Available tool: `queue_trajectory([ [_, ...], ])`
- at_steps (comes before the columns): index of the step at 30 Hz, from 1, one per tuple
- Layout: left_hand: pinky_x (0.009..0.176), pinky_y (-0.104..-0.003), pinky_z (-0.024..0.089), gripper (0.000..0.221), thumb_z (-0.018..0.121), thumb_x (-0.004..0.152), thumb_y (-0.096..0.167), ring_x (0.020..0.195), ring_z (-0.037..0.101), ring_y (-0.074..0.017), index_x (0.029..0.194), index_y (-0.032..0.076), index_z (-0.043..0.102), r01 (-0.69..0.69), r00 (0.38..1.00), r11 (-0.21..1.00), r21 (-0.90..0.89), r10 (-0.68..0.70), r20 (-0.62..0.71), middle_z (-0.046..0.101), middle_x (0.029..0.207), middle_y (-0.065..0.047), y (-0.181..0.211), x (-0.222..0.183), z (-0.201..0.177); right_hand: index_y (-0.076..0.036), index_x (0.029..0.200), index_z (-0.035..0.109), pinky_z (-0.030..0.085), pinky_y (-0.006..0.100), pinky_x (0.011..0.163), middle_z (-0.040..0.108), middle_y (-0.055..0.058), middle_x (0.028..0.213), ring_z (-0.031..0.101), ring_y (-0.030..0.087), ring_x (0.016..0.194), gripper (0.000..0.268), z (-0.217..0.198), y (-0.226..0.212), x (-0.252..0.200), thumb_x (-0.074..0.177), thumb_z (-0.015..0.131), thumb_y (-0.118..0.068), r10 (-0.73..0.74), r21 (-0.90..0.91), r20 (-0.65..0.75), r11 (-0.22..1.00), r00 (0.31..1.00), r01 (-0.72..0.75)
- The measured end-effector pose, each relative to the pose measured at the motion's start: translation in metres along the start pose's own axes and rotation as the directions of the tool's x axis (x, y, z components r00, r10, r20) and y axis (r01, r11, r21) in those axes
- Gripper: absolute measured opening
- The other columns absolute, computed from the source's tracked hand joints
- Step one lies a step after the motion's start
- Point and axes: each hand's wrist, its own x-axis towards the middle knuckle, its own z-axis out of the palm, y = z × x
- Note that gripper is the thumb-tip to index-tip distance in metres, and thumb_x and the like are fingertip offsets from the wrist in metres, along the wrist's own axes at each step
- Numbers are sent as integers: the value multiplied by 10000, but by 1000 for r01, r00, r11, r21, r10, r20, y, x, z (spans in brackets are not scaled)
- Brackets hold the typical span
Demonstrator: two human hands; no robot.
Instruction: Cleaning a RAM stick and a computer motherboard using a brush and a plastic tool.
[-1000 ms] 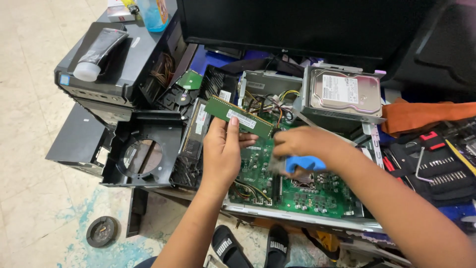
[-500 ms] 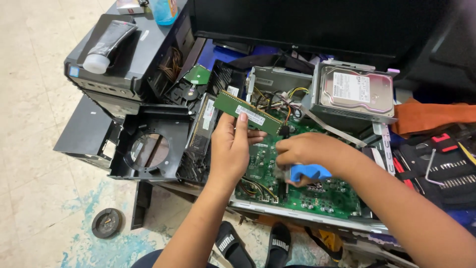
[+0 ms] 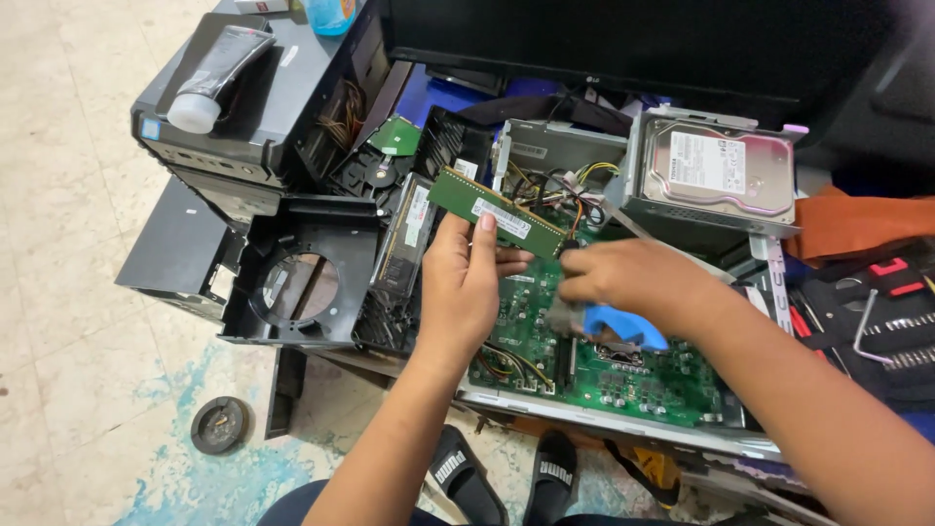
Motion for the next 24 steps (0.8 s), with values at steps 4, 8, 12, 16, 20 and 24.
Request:
queue_trajectory([
  [4,688,-468,670,352,416,1077,159,787,763,-408,1249,-126,534,-35,999,998,47,36,-9,674,932,-287,-1,-1,-1,-286,1029,667,594,371,785,621,-89,983,681,209,895,470,23,1,6,740,721,-653,-150,84,-119,984,982,160],
  [8,692,-459,675,353,416,1077,150,796,766,-385,1269,-123,532,-54,999,998,42,54,-2,683,941,-280,2,-2,0,-262,1000,640,586,357,778,601,-73,946,682,228,874,452,22,17,1,732,743,-612,-86,-30,-107,996,990,83],
  [12,709,-456,678,353,409,1080,158,811,769,-374,1251,-125,534,-94,995,992,82,96,-21,694,938,-274,12,-3,1,-333,1073,626,586,355,791,569,-93,976,658,192,909,684,30,13,9,648,637,-870,-183,48,-147,980,972,191],
  [16,707,-440,671,441,409,1080,157,829,767,-365,1416,-124,460,-157,987,972,175,157,9,697,990,-300,10,-5,2,-311,1087,690,599,360,828,645,-89,1042,704,204,950,462,24,18,1,730,706,-605,-38,29,-87,999,995,41],
  [20,703,-432,675,452,421,1072,146,831,765,-359,1439,-115,450,-183,982,966,181,188,-14,702,1006,-312,9,-5,2,-275,1065,662,598,353,839,644,-87,1065,698,205,1008,427,19,27,-8,777,679,-590,68,-31,-155,997,986,-73],
  [24,711,-426,678,407,425,1067,135,858,764,-377,1399,-85,509,-232,970,937,261,244,-16,699,1010,-297,17,-5,3,-249,1126,728,611,411,812,704,-25,1101,719,277,994,528,-11,8,-1,822,665,-676,-34,271,-219,958,975,94],
])
